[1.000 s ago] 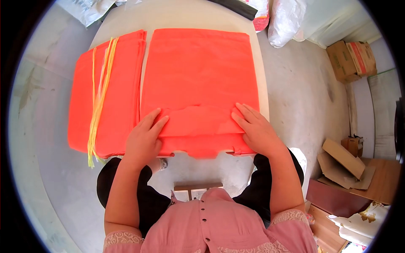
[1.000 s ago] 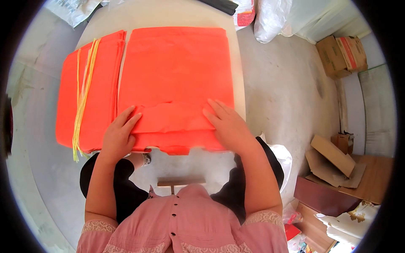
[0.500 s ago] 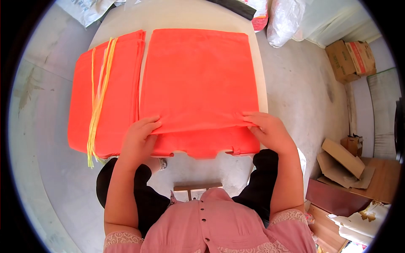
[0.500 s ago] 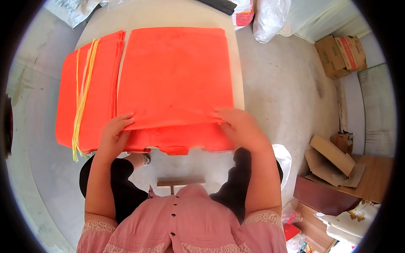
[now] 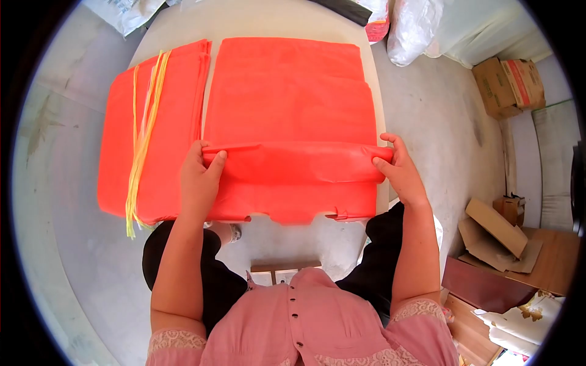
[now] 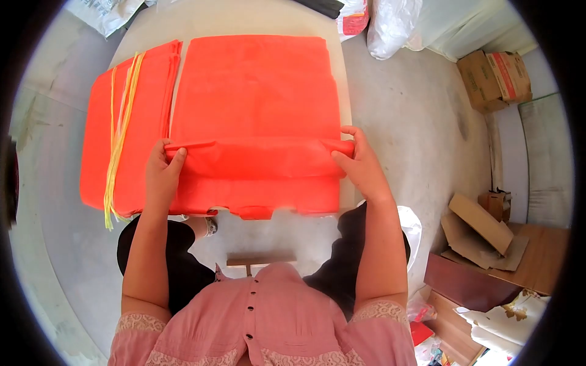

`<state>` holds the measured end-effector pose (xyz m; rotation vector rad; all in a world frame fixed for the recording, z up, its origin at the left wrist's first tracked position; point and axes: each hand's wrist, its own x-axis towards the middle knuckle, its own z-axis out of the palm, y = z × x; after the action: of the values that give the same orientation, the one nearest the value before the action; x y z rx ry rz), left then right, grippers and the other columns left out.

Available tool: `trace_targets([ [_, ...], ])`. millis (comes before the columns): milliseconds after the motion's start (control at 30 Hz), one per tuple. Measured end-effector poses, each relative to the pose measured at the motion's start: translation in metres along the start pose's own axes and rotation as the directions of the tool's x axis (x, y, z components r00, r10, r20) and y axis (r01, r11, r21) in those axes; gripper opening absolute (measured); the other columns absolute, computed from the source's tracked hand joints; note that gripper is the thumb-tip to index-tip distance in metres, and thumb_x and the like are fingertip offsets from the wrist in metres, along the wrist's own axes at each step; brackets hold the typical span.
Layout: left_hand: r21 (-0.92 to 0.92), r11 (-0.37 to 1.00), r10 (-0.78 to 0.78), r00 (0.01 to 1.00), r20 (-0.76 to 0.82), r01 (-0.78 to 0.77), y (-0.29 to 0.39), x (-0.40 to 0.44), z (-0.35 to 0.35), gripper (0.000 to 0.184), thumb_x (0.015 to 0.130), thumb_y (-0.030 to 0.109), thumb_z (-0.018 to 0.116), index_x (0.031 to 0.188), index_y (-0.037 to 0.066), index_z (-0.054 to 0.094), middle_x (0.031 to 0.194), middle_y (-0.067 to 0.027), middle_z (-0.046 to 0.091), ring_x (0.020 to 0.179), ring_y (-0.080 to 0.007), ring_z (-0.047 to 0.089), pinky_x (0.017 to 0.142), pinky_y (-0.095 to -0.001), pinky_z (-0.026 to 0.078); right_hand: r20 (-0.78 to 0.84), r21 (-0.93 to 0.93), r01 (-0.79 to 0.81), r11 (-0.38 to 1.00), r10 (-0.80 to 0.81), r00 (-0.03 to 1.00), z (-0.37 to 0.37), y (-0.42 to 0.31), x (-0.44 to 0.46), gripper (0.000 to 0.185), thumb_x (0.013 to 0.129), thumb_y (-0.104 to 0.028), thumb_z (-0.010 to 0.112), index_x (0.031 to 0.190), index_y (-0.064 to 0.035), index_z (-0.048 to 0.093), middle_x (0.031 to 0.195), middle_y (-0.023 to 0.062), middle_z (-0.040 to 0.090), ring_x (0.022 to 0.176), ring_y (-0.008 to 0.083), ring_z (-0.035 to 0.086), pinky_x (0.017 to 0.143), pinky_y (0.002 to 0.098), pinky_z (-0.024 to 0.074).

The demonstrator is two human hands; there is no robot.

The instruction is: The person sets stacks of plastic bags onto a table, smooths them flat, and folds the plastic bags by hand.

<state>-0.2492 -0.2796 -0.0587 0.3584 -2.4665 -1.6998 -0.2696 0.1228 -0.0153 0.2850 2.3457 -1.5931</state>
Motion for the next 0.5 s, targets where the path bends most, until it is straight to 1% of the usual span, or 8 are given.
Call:
trace_targets([
  [33,0.031,0.999,-0.009,1.0,-0.005,0.009,0.001,0.001,0.001,0.032,0.1,0.016,0.072,0.124,-0.001,0.058,0.092,-0.0054,0.063,0.084,-0.0109,0.056,0.076,-0.0277,0.049,0.012,0.015,-0.002,1.0,0.002,1.0,0.0,0.005,0.002,0.057,0.098,-0.005,0.063,0.15,-0.0066,0.039,0.114,0.0082,0.065,0.104,0.0143,0.061,0.09,0.0314,0.0502],
  [133,0.106,0.994,-0.012,1.0,-0.021,0.015,0.002,0.002,0.004,0.032,0.102,0.019,0.069,0.124,-0.001,0.056,0.089,-0.0061,0.059,0.081,-0.0123,0.054,0.075,-0.0294,0.048,-0.006,0.077,0.027,0.997,-0.026,1.0,0.005,0.012,0.003,0.062,0.098,-0.004,0.061,0.153,-0.0078,0.033,0.115,0.009,0.065,0.104,0.0149,0.06,0.091,0.0317,0.0495],
  [233,0.121,0.993,0.006,1.0,-0.019,-0.003,-0.005,0.004,0.005,0.033,0.102,0.019,0.067,0.125,-0.001,0.055,0.089,-0.0063,0.058,0.08,-0.0129,0.053,0.075,-0.0306,0.048,0.03,0.122,-0.018,0.992,0.015,0.999,0.006,0.005,0.0,0.063,0.098,-0.003,0.059,0.154,-0.0089,0.031,0.117,0.0094,0.065,0.104,0.0153,0.06,0.09,0.0324,0.0497],
  [267,0.117,0.993,0.015,1.0,-0.017,-0.013,-0.008,0.005,0.004,0.033,0.102,0.019,0.067,0.125,-0.001,0.054,0.089,-0.0063,0.059,0.081,-0.013,0.053,0.075,-0.0309,0.048,0.036,0.129,-0.013,0.992,0.008,0.999,0.007,0.004,-0.001,0.06,0.099,-0.003,0.059,0.152,-0.009,0.032,0.117,0.0093,0.065,0.104,0.0149,0.06,0.089,0.0319,0.0496],
  [367,0.135,0.99,-0.03,0.999,0.036,0.025,-0.01,0.006,-0.001,0.035,0.101,0.014,0.065,0.129,-0.001,0.052,0.096,-0.0085,0.061,0.087,-0.0152,0.057,0.081,-0.0315,0.049,0.043,0.156,0.012,0.988,-0.019,0.999,0.007,0.005,-0.002,0.052,0.099,-0.002,0.058,0.146,-0.0095,0.037,0.118,0.0079,0.064,0.102,0.0132,0.06,0.086,0.03,0.0491],
  [433,0.094,0.996,0.001,0.999,0.05,-0.006,-0.014,0.005,-0.004,0.037,0.099,0.011,0.064,0.131,0.0,0.051,0.102,-0.0101,0.062,0.094,-0.0172,0.059,0.086,-0.032,0.05,0.038,0.181,0.041,0.983,-0.049,0.998,0.008,0.014,0.001,0.045,0.099,-0.001,0.058,0.14,-0.0101,0.041,0.117,0.0056,0.064,0.099,0.0111,0.059,0.084,0.0282,0.0485],
  [500,0.074,0.997,0.006,0.997,0.075,-0.012,-0.015,0.004,-0.007,0.038,0.098,0.009,0.063,0.133,0.0,0.05,0.106,-0.0112,0.063,0.099,-0.0187,0.06,0.09,-0.0324,0.05,0.014,0.144,0.073,0.987,-0.075,0.997,0.008,0.027,0.005,0.031,0.1,-0.001,0.058,0.128,-0.0092,0.05,0.113,0.0019,0.064,0.098,0.0087,0.058,0.083,0.0267,0.0481],
])
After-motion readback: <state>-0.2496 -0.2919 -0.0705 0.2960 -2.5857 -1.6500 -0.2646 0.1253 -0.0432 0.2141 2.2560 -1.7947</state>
